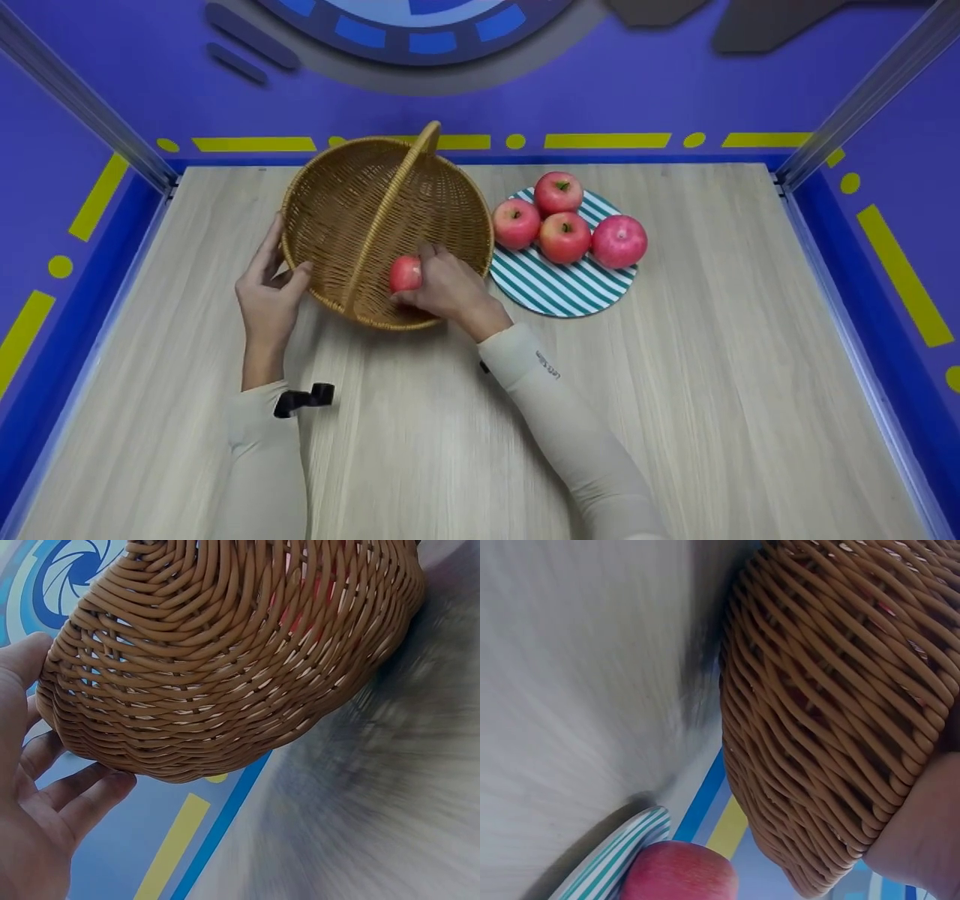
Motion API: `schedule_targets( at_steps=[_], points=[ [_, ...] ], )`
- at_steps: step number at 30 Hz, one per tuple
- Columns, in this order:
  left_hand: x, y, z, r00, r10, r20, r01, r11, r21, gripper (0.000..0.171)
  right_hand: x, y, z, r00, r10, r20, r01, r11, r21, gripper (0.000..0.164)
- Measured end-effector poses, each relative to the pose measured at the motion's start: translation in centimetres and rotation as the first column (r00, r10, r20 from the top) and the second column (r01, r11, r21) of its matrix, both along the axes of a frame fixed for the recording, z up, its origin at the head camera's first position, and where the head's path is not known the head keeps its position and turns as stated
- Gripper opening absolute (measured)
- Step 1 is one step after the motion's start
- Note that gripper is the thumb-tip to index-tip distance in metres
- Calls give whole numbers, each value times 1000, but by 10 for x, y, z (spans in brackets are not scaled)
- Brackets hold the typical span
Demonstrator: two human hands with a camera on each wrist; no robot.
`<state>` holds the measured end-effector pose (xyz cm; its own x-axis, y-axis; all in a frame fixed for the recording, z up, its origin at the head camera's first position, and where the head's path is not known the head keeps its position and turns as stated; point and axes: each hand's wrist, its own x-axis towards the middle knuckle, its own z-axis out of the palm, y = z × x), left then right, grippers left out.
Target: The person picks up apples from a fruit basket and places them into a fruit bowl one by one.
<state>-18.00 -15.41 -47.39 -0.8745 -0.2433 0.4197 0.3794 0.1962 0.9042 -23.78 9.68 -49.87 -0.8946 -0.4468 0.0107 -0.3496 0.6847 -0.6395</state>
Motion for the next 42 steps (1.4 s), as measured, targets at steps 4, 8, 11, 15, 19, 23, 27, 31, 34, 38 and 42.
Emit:
schedule_targets(
  at_steps=[4,8,11,15,19,23,27,31,34,38,42],
  points=[
    [0,0,-1,1000,2,-4,-2,1000,9,68,-1,0,1,1000,9,8,-9,1000,-2,105],
    [0,-1,-1,1000,10,-7,-10,1000,4,67,-3,2,2,999,44,18,-43,999,-32,97],
    [-1,-1,-1,1000,14,-12,-14,1000,-1,67,-5,4,4,996,85,24,-83,995,-61,84],
    [-1,-2,-2,1000,19,-8,-19,1000,0,68,-7,7,6,990,138,31,-136,989,-63,76],
    [0,-2,-3,1000,14,8,-14,1000,4,68,-7,9,8,986,157,51,-154,986,-56,75],
    [0,-2,-2,1000,13,6,-13,1000,4,67,-6,9,8,987,151,57,-149,988,-36,74],
    [-1,-1,-2,1000,16,-5,-16,1000,1,67,-5,8,8,989,144,29,-144,989,-14,77],
    [-1,-1,-2,1000,24,-15,-24,1000,2,67,-4,8,7,990,138,-31,-138,990,-25,81],
    [-2,-2,-3,999,33,-18,-33,999,7,68,-3,8,7,985,142,-98,-148,987,-57,84],
    [-2,-3,-5,999,41,-13,-40,999,12,68,-2,9,7,973,149,-178,-169,980,-107,86],
    [-1,-4,-7,999,41,12,-41,999,20,69,-2,11,9,966,134,-222,-169,974,-148,85]
  ],
)
